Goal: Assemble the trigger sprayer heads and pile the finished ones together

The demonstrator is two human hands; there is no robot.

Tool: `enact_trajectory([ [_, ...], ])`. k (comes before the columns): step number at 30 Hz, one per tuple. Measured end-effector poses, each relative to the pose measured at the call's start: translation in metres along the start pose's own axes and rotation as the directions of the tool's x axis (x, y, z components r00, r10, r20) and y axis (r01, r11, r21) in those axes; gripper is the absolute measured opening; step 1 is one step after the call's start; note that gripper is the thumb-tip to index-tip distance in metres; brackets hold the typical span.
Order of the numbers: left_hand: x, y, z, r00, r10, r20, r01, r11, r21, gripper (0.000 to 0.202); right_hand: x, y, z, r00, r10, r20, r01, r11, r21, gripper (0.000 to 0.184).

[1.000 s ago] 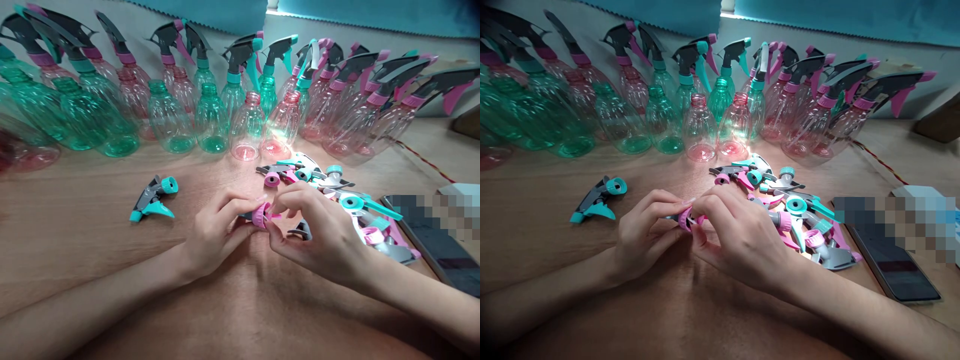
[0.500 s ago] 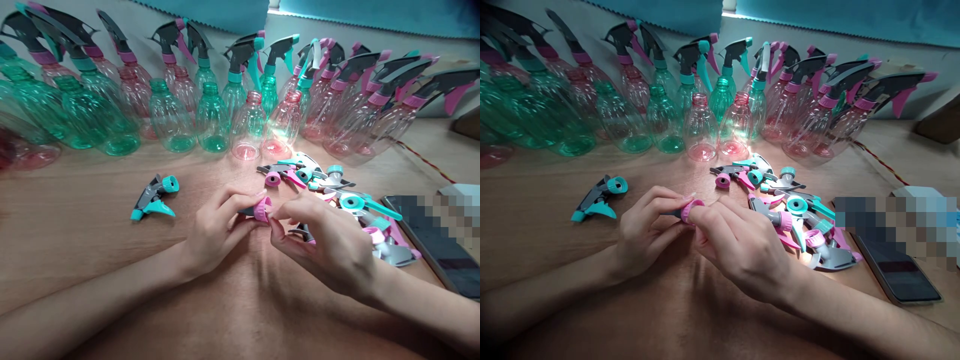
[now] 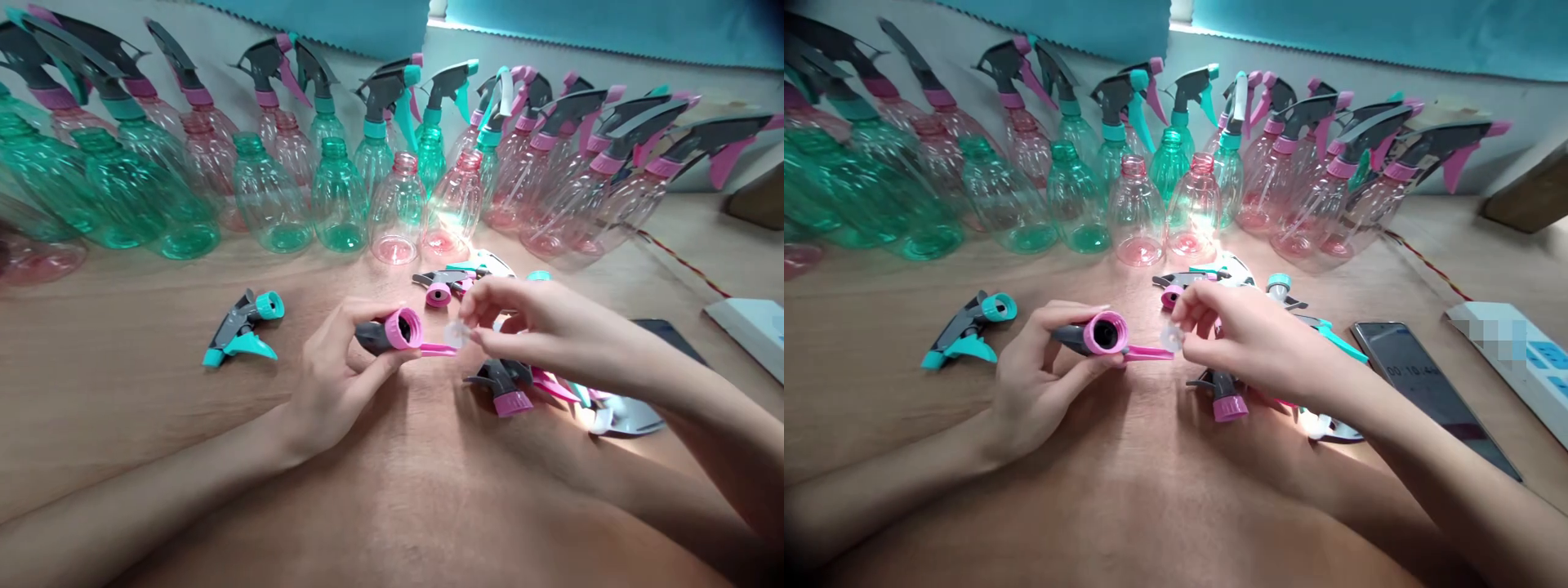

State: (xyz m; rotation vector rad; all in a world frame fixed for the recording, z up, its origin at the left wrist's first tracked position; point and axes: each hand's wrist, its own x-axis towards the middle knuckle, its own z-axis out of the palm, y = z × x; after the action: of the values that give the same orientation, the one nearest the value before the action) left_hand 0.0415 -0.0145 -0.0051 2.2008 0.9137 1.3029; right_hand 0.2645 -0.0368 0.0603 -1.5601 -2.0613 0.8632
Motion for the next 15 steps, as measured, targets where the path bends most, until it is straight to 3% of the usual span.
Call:
enact_trajectory([
  [3,-0.0003,-0.0021,0.0014,0.998,-0.054,-0.030,0.054,0.998,-0.008,0.032,0.0064,0.0052,0.0009,0.990,0.050,0.135,-0.044,0.998,-0.046,0.013],
  [8,-0.0006,-0.0051,0.0020,0.997,-0.073,-0.019,0.072,0.996,-0.055,0.034,0.0095,0.0035,0.0039,0.978,0.004,0.210,-0.032,0.991,0.133,0.017],
  [15,-0.0003,-0.0040,0.0008,0.997,-0.072,-0.019,0.071,0.995,-0.069,0.031,0.0096,0.0079,0.0060,0.986,-0.033,0.161,-0.007,0.971,0.240,0.011],
])
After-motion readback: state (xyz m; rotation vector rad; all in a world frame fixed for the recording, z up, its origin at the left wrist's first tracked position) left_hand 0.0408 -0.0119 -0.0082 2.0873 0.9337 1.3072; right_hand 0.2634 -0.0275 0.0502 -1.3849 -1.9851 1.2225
